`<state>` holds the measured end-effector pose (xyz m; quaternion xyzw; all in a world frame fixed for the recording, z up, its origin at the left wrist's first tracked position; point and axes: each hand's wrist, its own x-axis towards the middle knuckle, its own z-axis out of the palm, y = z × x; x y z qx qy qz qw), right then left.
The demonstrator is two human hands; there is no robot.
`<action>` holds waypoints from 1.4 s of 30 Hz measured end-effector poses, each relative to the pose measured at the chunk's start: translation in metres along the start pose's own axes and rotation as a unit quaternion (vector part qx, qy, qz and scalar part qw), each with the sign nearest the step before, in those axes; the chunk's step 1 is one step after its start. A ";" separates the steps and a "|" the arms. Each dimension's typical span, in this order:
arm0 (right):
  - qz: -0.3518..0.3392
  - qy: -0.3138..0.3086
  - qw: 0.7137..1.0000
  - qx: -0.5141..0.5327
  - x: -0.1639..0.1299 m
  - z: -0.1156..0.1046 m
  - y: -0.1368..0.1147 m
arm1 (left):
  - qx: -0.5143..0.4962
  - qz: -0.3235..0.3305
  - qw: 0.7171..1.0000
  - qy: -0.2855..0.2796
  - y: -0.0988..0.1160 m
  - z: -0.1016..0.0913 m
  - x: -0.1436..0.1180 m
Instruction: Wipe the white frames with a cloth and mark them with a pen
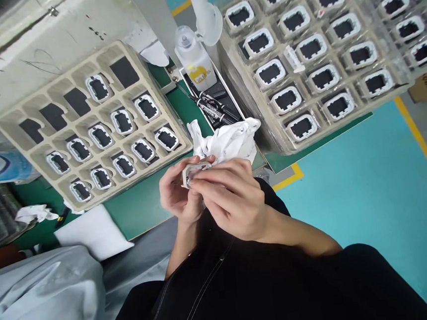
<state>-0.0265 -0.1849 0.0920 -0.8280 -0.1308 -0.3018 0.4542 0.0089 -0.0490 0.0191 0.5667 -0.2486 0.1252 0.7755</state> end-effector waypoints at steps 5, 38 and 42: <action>-0.019 -0.015 1.000 -0.015 -0.002 -0.002 0.002 | 0.006 -0.006 1.000 -0.008 -0.002 -0.002 -0.002; -0.059 0.022 0.998 -0.018 -0.009 -0.004 0.012 | 0.030 -0.108 0.993 0.035 0.003 -0.013 -0.009; 0.009 0.067 0.998 0.016 -0.012 -0.010 0.011 | -0.014 -0.131 0.990 0.050 0.002 -0.014 -0.009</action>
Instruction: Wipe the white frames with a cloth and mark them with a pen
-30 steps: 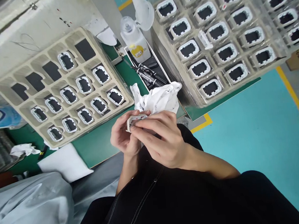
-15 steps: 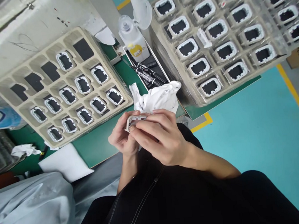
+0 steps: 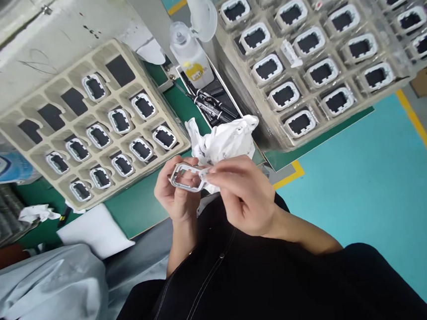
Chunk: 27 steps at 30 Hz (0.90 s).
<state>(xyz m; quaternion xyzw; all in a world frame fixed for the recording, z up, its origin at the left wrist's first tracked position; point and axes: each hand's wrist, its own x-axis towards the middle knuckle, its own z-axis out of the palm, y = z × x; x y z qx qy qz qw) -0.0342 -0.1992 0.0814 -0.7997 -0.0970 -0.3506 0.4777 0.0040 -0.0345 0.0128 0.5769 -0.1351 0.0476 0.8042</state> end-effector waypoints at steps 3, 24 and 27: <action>0.047 -0.001 0.999 0.001 0.002 -0.005 -0.005 | -0.001 -0.013 1.000 0.009 -0.002 -0.001 0.000; 0.087 -0.024 0.993 0.075 -0.001 0.000 0.011 | -0.035 -0.023 0.999 0.002 -0.005 0.004 0.003; 0.087 -0.033 0.995 0.037 0.001 -0.001 0.014 | -0.048 -0.032 0.998 0.005 -0.007 0.004 0.002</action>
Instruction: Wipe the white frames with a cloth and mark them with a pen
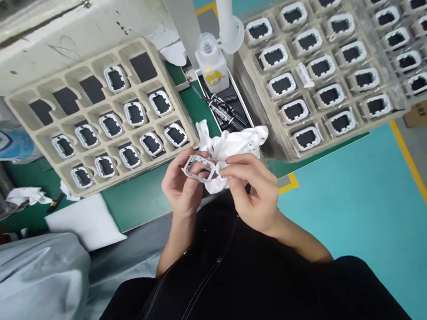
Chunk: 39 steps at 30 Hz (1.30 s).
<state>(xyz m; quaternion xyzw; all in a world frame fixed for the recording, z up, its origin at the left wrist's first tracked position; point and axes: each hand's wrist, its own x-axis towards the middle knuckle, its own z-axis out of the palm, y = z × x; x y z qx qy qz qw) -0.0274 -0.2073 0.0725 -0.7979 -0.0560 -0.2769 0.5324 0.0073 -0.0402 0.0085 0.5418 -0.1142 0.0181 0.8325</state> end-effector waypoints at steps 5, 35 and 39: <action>0.014 -0.010 1.000 -0.011 0.007 -0.004 -0.006 | 0.000 0.004 1.000 0.000 0.000 -0.001 0.001; -0.082 -0.026 0.994 -0.062 0.007 0.015 -0.015 | 0.024 0.021 0.999 -0.038 0.015 0.007 0.005; -0.090 -0.048 0.993 -0.052 0.008 0.015 -0.016 | 0.045 0.020 0.998 -0.035 0.017 0.007 0.003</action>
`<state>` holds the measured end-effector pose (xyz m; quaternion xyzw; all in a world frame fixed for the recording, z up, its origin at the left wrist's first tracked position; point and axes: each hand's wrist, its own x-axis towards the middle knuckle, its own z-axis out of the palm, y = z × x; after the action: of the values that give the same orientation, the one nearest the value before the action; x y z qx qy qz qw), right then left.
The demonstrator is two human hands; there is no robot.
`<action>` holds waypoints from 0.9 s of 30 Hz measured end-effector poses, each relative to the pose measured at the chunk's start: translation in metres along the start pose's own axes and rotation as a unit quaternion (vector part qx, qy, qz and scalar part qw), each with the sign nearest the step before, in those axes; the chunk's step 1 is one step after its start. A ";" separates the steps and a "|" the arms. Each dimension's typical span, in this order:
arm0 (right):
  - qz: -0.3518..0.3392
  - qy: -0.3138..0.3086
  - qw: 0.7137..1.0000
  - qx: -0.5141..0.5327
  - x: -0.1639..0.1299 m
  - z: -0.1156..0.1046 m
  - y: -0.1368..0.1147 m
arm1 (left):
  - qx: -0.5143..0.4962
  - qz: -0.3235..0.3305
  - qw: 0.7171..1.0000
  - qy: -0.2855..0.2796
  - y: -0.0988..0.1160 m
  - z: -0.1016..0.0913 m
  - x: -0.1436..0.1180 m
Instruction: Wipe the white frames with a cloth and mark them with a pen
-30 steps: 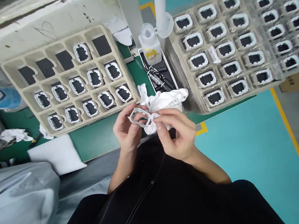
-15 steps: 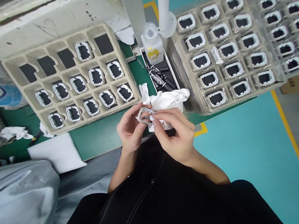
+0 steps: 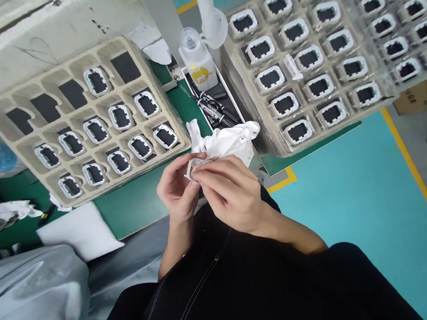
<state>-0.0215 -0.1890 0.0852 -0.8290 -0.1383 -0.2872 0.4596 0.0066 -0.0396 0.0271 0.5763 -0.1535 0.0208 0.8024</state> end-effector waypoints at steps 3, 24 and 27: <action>0.006 0.013 1.000 0.008 -0.001 0.000 0.000 | -0.004 0.003 1.000 -0.005 0.000 0.000 0.000; -0.106 -0.070 0.989 -0.071 0.004 -0.012 0.005 | 0.025 0.015 0.999 -0.019 -0.001 -0.001 -0.002; -0.101 -0.071 0.990 -0.069 0.003 -0.014 0.005 | 0.034 0.022 0.999 -0.019 -0.002 -0.001 -0.003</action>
<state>-0.0217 -0.2034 0.0892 -0.8588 -0.2330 -0.2814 0.3592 0.0047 -0.0387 0.0244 0.6000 -0.1803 0.0324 0.7788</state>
